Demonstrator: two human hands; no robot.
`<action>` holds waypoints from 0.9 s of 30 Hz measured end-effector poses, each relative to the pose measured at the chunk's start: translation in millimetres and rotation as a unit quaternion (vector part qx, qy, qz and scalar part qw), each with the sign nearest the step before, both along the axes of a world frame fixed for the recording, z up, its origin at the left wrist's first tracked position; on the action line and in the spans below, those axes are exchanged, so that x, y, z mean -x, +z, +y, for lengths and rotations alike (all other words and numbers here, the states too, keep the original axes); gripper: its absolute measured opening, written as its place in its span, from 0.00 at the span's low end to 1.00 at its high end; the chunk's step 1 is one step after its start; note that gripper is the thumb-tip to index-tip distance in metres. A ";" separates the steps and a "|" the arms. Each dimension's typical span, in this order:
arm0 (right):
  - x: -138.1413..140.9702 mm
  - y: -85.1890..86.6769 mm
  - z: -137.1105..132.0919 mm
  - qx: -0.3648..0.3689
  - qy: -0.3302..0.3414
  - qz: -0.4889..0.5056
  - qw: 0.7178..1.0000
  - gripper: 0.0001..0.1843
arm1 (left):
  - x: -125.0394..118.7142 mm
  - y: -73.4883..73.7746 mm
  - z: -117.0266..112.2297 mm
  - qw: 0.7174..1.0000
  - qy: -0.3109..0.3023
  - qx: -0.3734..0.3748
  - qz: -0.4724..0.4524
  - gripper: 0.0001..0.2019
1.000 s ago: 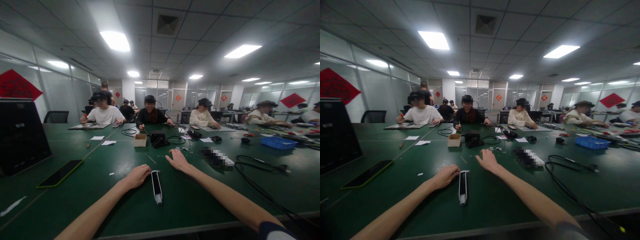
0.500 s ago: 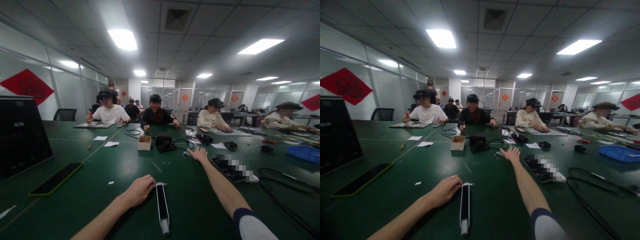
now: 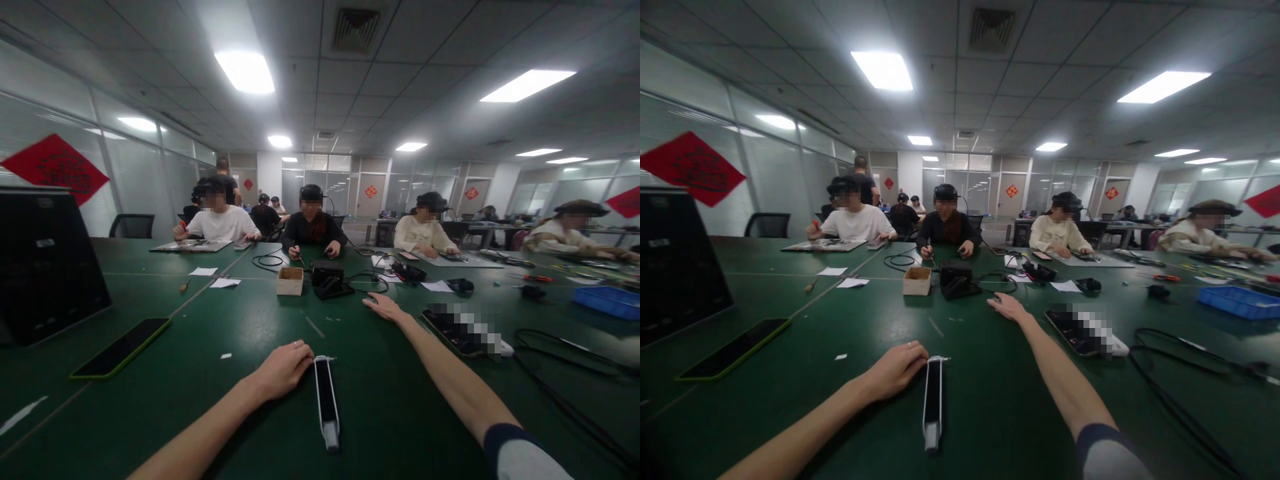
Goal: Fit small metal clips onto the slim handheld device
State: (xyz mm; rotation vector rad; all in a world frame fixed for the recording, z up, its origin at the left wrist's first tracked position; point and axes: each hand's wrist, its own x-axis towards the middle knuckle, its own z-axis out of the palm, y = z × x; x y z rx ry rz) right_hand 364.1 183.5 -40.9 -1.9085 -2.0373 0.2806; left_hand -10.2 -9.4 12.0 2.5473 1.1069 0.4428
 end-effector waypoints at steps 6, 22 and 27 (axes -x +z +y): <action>31.4 8.7 -21.1 -0.017 0.092 -0.025 0.995 0.33 | 0.6 2.3 -0.4 1.000 -0.001 0.002 0.006 0.11; 58.3 12.4 -103.0 -0.063 0.103 0.046 0.992 0.40 | 0.7 5.5 -4.0 1.000 -0.002 -0.011 0.010 0.10; 2.2 12.7 -48.4 -0.003 -0.134 -0.035 0.990 0.42 | 0.3 9.2 -6.9 1.000 0.003 -0.014 0.018 0.11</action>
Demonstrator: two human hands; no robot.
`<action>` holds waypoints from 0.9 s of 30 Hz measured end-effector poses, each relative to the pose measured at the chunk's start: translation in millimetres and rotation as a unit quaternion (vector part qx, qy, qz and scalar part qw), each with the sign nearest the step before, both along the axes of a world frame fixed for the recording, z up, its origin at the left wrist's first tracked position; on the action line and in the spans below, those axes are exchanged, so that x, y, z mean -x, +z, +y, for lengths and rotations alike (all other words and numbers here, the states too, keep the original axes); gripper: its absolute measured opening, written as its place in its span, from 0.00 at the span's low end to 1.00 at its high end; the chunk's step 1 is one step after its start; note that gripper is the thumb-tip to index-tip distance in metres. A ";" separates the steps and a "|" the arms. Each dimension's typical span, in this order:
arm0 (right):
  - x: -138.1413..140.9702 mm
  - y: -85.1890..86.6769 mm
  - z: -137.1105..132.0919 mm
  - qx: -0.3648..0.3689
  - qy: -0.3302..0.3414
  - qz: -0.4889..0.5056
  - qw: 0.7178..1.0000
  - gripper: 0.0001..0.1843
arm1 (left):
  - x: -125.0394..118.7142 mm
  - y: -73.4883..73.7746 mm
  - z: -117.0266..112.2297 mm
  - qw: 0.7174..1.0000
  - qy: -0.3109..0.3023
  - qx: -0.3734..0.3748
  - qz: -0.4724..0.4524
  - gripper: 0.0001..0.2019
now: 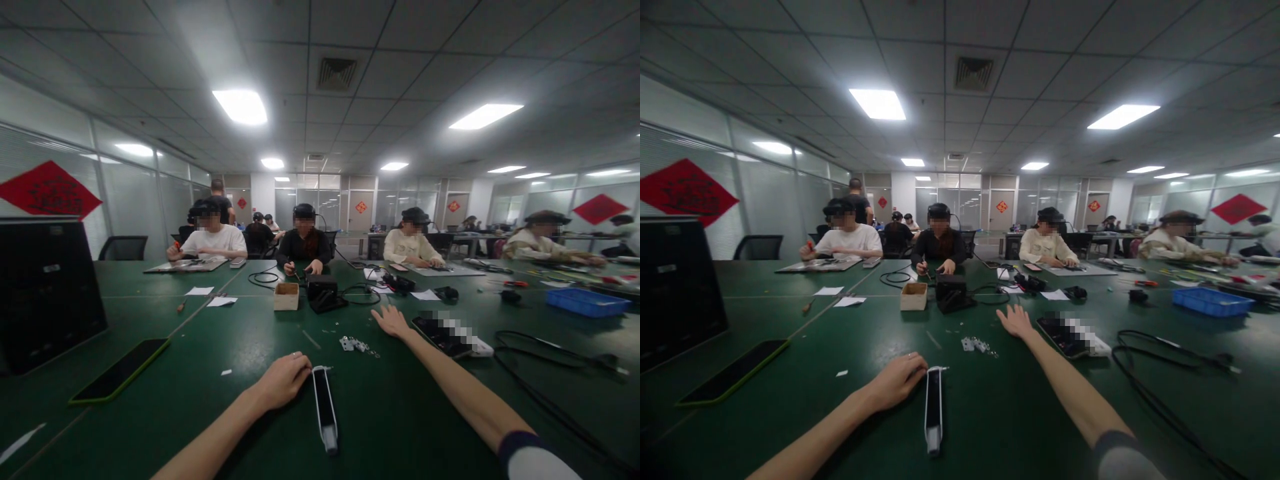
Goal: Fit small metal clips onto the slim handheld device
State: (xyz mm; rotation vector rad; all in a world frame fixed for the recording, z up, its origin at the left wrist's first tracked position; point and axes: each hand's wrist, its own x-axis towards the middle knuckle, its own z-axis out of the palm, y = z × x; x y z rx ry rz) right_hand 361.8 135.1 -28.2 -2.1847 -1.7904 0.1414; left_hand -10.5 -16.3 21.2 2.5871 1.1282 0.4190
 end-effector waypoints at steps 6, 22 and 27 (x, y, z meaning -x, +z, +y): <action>-2.0 -10.1 3.4 0.058 0.097 -0.021 0.993 0.44 | -0.7 -1.2 1.7 1.000 -0.009 -0.001 -0.003 0.10; -78.0 44.1 -61.1 -0.046 -0.115 -0.083 0.989 0.36 | -1.4 -9.4 11.9 0.999 -0.022 -0.027 0.005 0.11; -140.9 39.1 -67.0 0.033 -0.225 -0.007 0.974 0.41 | -1.6 -10.5 12.7 1.000 -0.024 -0.015 -0.002 0.11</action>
